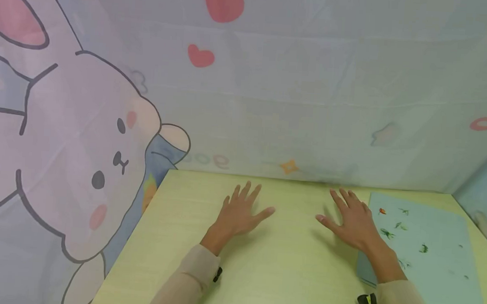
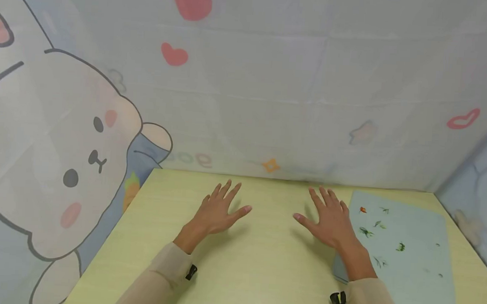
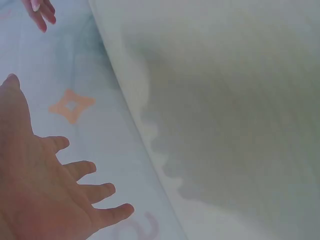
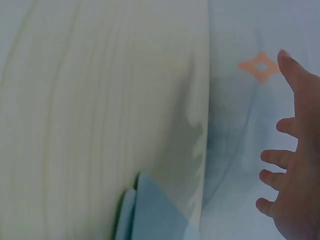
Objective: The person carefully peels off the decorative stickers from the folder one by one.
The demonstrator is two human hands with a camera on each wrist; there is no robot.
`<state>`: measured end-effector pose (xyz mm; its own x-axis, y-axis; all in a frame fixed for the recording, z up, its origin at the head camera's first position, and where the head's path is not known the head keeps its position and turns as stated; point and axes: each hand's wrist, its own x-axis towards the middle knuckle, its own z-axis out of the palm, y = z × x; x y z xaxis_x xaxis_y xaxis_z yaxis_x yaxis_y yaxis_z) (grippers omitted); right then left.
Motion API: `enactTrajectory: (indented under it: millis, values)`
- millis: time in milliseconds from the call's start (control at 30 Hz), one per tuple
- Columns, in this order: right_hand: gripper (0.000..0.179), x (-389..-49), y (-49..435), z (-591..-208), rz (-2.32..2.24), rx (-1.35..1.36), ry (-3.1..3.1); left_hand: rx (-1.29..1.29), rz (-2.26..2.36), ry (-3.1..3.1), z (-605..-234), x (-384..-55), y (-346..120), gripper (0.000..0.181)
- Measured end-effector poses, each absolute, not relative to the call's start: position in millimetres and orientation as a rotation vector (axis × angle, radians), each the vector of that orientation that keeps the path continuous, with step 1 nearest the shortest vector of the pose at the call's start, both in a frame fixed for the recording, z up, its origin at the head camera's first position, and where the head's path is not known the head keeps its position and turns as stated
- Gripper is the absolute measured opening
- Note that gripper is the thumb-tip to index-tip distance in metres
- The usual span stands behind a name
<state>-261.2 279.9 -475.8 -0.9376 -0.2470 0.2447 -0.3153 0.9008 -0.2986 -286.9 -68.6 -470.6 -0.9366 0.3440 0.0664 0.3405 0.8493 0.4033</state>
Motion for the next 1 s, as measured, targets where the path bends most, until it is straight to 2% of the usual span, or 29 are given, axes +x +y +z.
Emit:
enactTrajectory:
  millis: [200,533,1000]
  values:
    - [0.087,-259.2,292.7,-470.8,0.555,0.431,-2.838,0.606,0.653,2.991,-461.6,-281.8,-49.5,0.096]
    - [0.088,-251.9,320.3,-457.2,0.578,0.357,-2.890,0.737,0.635,2.955,-457.3,-274.4,-20.2,0.089]
    - [0.092,-243.9,380.1,-467.7,0.484,0.157,-2.952,0.904,0.486,2.861,-465.8,-263.7,31.8,0.089]
